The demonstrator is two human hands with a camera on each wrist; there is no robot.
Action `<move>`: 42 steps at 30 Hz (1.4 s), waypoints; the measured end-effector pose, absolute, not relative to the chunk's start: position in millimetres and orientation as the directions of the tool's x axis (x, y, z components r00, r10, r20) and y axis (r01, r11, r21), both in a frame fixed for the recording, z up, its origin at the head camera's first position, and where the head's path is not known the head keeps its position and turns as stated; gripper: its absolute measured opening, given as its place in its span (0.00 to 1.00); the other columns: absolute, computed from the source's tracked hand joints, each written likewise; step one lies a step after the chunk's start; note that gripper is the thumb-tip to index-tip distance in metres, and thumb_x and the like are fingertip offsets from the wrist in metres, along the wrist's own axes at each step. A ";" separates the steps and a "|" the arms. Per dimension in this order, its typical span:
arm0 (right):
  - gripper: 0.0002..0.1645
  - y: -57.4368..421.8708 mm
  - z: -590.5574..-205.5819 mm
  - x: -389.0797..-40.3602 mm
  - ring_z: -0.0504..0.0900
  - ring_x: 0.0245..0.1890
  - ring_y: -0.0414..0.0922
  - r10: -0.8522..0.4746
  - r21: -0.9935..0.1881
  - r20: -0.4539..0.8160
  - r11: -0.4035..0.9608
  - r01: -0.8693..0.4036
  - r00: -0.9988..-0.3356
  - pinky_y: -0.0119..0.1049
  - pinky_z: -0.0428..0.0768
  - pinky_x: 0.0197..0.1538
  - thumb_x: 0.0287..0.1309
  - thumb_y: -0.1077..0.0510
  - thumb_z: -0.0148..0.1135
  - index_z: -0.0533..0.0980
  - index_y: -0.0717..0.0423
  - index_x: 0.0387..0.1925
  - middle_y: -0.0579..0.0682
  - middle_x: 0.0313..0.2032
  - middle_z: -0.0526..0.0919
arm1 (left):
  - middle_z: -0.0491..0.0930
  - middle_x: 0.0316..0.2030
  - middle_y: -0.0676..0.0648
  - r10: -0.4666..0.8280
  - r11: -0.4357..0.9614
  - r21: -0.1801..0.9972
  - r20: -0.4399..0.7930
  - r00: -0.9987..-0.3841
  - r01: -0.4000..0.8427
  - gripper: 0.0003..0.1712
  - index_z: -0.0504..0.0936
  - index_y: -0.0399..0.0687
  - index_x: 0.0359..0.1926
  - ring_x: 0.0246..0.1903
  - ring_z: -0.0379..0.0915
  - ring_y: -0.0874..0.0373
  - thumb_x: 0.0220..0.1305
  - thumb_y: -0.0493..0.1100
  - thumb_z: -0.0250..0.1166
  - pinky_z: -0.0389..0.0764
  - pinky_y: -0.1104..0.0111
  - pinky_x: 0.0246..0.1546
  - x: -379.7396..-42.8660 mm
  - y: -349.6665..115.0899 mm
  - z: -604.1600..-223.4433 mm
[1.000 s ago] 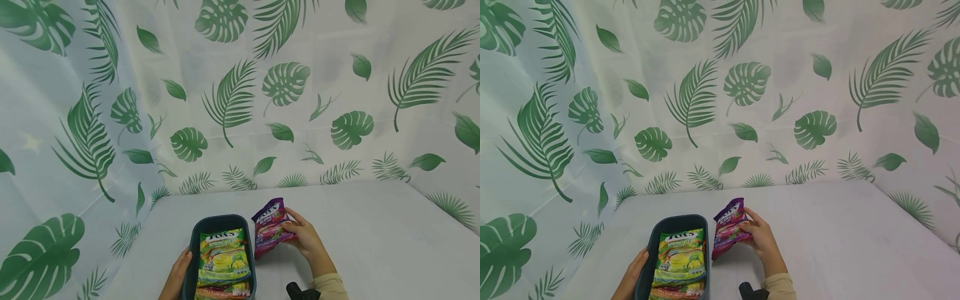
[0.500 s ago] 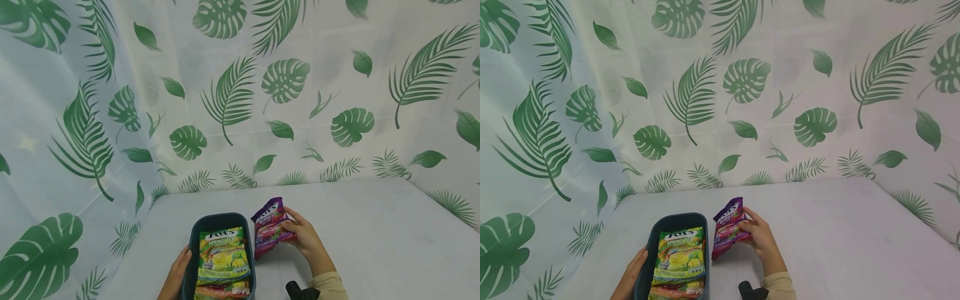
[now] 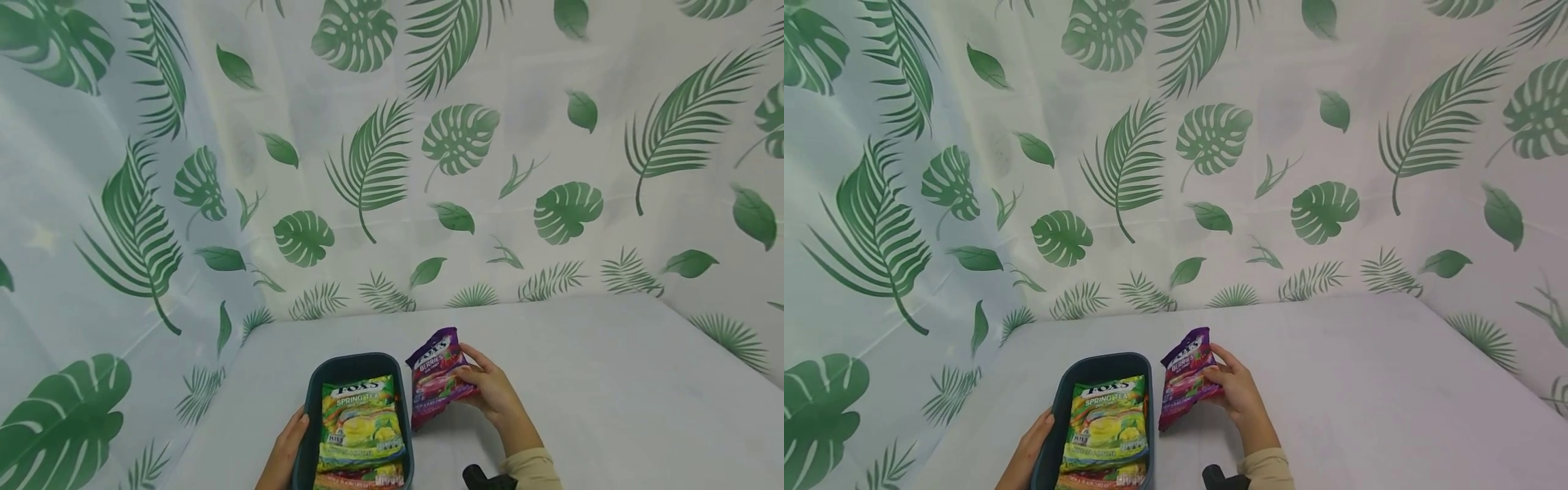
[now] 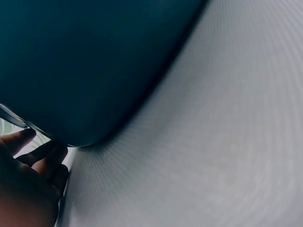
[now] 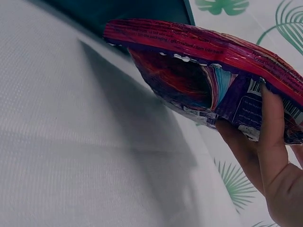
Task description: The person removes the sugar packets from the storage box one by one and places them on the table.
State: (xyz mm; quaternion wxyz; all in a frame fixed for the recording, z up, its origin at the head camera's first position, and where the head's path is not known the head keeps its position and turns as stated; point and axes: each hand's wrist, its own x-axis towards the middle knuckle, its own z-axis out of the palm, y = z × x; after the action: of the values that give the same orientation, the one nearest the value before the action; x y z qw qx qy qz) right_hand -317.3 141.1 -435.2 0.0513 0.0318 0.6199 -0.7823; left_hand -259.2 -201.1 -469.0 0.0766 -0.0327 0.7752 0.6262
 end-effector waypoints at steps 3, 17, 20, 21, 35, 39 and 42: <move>0.33 139.9 -435.7 -315.8 0.80 0.35 0.42 -0.020 -0.982 -0.114 -0.147 0.115 -0.993 0.41 0.84 0.36 0.63 0.65 0.53 0.58 0.57 0.69 0.58 0.48 0.79 | 0.50 0.66 0.21 0.056 0.218 0.965 -0.160 -0.986 -0.144 0.47 0.41 0.25 0.70 0.63 0.60 0.33 0.73 0.64 0.34 0.73 0.48 0.57 -257.5 -202.9 -470.9; 0.34 145.1 -433.8 -312.8 0.80 0.44 0.54 0.012 -0.946 -0.041 0.321 0.043 -0.999 0.44 0.82 0.39 0.60 0.63 0.52 0.57 0.66 0.67 0.75 0.60 0.66 | 0.48 0.67 0.21 0.034 0.221 0.967 -0.139 -0.990 -0.129 0.47 0.41 0.25 0.70 0.64 0.56 0.31 0.73 0.64 0.34 0.68 0.45 0.61 -258.9 -201.2 -470.6; 0.33 147.0 -435.0 -313.7 0.77 0.51 0.63 -0.001 -0.916 -0.041 0.400 0.037 -0.999 0.51 0.79 0.48 0.62 0.60 0.52 0.57 0.67 0.67 0.76 0.60 0.66 | 0.46 0.68 0.22 0.023 0.217 0.965 -0.157 -0.987 -0.149 0.49 0.41 0.26 0.70 0.66 0.50 0.29 0.72 0.66 0.35 0.64 0.42 0.62 -259.4 -199.4 -469.3; 0.33 147.8 -435.4 -314.0 0.75 0.53 0.65 -0.006 -0.906 -0.043 0.421 0.037 -0.999 0.53 0.78 0.51 0.63 0.59 0.51 0.57 0.68 0.67 0.76 0.60 0.66 | 0.46 0.68 0.22 0.021 0.215 0.965 -0.159 -0.987 -0.151 0.49 0.41 0.26 0.70 0.66 0.50 0.29 0.72 0.66 0.35 0.64 0.42 0.62 -259.4 -199.2 -469.5; 0.35 150.9 -433.9 -313.3 0.68 0.59 0.70 -0.006 -0.759 -0.066 0.649 0.046 -0.998 0.61 0.72 0.56 0.66 0.51 0.50 0.59 0.73 0.64 0.76 0.58 0.69 | 0.47 0.68 0.23 -0.018 0.227 0.960 -0.164 -0.986 -0.164 0.50 0.44 0.27 0.71 0.67 0.47 0.29 0.70 0.68 0.37 0.61 0.40 0.63 -261.2 -198.1 -470.3; 0.33 150.8 -431.8 -313.1 0.71 0.56 0.69 -0.016 -0.703 -0.052 0.711 0.025 -0.998 0.60 0.75 0.53 0.66 0.51 0.50 0.63 0.74 0.61 0.74 0.54 0.73 | 0.47 0.69 0.24 -0.004 0.206 0.964 -0.170 -0.985 -0.167 0.50 0.44 0.28 0.71 0.68 0.47 0.29 0.70 0.68 0.37 0.62 0.41 0.63 -260.9 -199.5 -469.2; 0.33 151.6 -429.5 -312.8 0.73 0.54 0.69 -0.026 -0.664 -0.053 0.748 0.016 -0.998 0.59 0.76 0.51 0.65 0.50 0.51 0.65 0.75 0.59 0.74 0.52 0.75 | 0.46 0.69 0.24 0.010 0.194 0.965 -0.183 -0.983 -0.178 0.52 0.42 0.29 0.71 0.68 0.46 0.29 0.69 0.70 0.37 0.61 0.41 0.63 -261.6 -201.2 -468.4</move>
State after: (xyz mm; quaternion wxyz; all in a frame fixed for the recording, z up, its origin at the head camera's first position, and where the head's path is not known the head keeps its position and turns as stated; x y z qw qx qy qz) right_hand -312.8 151.6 -429.5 0.0296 -0.0027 0.9344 -0.3551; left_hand -261.6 -201.2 -468.4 0.0741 -0.0547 0.7690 0.6325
